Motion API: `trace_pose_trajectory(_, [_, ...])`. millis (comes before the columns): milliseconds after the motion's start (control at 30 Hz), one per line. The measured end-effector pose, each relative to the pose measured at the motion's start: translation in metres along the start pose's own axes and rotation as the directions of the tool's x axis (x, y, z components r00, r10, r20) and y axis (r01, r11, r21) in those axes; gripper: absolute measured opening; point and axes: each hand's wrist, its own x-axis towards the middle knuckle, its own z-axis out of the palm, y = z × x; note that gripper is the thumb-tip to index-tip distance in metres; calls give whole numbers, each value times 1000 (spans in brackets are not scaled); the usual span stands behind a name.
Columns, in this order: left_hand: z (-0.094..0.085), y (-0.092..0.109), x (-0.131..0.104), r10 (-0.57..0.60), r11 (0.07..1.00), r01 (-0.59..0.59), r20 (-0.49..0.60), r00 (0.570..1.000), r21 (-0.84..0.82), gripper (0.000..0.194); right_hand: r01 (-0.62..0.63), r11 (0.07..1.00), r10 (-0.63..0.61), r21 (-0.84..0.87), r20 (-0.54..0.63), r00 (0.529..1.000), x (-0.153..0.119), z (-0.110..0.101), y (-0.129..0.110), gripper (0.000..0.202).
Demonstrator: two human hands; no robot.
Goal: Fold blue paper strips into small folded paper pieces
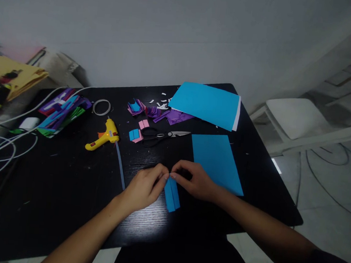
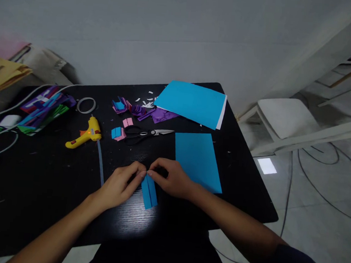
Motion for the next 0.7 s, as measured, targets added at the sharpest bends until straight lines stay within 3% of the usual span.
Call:
trace_pose_trajectory(300, [3, -1, 2, -42, 995, 37, -48, 998, -88, 21, -107, 979, 108, 176, 4, 994, 0, 1, 1, 16])
trace_pose_trajectory(400, [4, -3, 2, -83, 983, 60, -130, 988, -173, 22, -160, 953, 139, 257, 98, 985, -1, 0, 1, 24])
trace_pose_trajectory(500, [6, -4, 5, -196, 931, 122, -188, 962, -344, 28, -231, 928, 168, 291, 228, 959, 0, -1, -1, 33])
trace_pose_trajectory(600, [6, -5, 9, -296, 839, 161, -189, 936, -519, 36, -332, 859, 207, 390, 330, 921, 1, -2, -3, 40])
trace_pose_trajectory(700, [5, -5, 12, -342, 782, 184, -163, 925, -595, 42, -391, 789, 233, 473, 359, 904, 2, -1, -2, 42])
